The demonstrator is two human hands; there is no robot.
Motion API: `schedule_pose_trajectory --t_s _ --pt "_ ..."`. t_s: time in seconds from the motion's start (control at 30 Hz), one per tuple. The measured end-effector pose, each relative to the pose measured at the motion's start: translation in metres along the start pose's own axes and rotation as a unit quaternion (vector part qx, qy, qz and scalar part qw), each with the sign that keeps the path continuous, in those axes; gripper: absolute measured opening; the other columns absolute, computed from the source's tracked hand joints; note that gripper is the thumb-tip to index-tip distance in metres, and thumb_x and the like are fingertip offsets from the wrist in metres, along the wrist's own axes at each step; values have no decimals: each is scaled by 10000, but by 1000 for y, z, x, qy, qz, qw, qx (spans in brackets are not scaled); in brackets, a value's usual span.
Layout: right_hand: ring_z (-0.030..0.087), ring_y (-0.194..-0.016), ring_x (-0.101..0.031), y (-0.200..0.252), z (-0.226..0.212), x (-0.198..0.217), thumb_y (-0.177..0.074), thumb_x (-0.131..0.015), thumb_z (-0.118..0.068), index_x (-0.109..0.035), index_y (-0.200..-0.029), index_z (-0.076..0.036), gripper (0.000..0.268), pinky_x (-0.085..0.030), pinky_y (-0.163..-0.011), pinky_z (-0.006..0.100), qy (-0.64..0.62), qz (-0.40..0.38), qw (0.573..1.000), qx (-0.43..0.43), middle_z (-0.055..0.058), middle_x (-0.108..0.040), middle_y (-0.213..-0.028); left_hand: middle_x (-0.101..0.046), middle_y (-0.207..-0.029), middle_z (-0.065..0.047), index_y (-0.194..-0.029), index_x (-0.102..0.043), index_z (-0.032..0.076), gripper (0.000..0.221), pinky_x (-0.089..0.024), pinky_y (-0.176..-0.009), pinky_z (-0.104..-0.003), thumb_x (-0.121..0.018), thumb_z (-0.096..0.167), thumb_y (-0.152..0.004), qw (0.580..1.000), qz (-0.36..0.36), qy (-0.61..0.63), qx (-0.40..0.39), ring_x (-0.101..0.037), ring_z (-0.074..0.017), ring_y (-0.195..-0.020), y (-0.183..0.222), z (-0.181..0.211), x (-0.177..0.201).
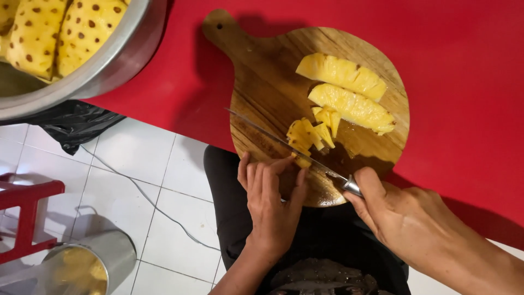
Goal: Slicing pineapple pieces into smaller chunks on a wooden cutting board using a knife
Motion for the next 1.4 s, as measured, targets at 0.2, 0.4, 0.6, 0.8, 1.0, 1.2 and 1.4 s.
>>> schedule_pose_trajectory --t_s 0.2,0.4,0.6,0.8,1.0,1.2,1.4 --pt "229 -295 -562 -1 1 1 -1040 -547 -412 -399 -924 -185 295 -368 -270 445 66 37 997 35 -32 -519 -495 -589 -903 -52 -1020 -599 30 223 -345 -1151 -516 -781 122 -928 1000 -8 17 0 -560 -225 -846 0 -6 1" --pt "289 -383 -610 -6 6 -4 -1024 -458 -583 -347 -998 -271 332 -445 -422 441 32 -183 977 -103 -36 -560 -464 -617 -917 -67 -1017 -599 30 184 -326 -1156 -526 -742 128 -956 999 -33 33 11 -573 -230 -861 -3 -4 4" --pt "296 -402 -625 -7 8 1 -1012 -419 -637 -331 -982 -287 362 -418 -419 465 85 -232 964 -94 -62 -596 -457 -613 -904 -78 -998 -573 40 186 -342 -1168 -517 -738 117 -959 995 -67 57 42 -583 -229 -879 -7 -2 7" --pt "239 -346 -632 8 15 -1 -952 -469 -668 -381 -988 -307 374 -467 -388 470 101 -175 975 -90 -79 -607 -422 -600 -904 -68 -988 -573 39 186 -346 -1161 -520 -737 122 -958 996 -65 53 39 -579 -227 -882 -7 -2 8" --pt "256 -378 -630 7 11 -10 -987 -497 -560 -355 -954 -257 337 -457 -356 514 105 -129 985 -42 -69 -558 -532 -606 -914 -66 -1013 -582 37 169 -332 -1176 -520 -731 103 -967 996 -70 49 33 -576 -225 -890 -8 -1 8" --pt "332 -631 -710 -25 -6 23 -1000 -374 -712 -319 -1047 -328 391 -524 -630 500 64 -356 915 -178 -63 -674 -629 -621 -901 -60 -979 -591 33 137 -337 -1168 -503 -707 106 -968 996 -73 51 30 -580 -233 -886 -11 0 10" --pt "335 -583 -684 -50 -20 20 -1073 -375 -569 -338 -1068 -248 323 -497 -537 525 10 -272 958 -91 -70 -686 -647 -589 -855 -49 -949 -587 45 128 -365 -1174 -494 -714 48 -952 999 -39 32 8 -561 -222 -820 -9 -1 8"
Point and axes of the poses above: each hand's wrist, its own y-axis away from the middle knuckle, its own x-axis out of the back of the hand, z = x × y, the point moved 1 cm from there along -y, towards the middle knuckle
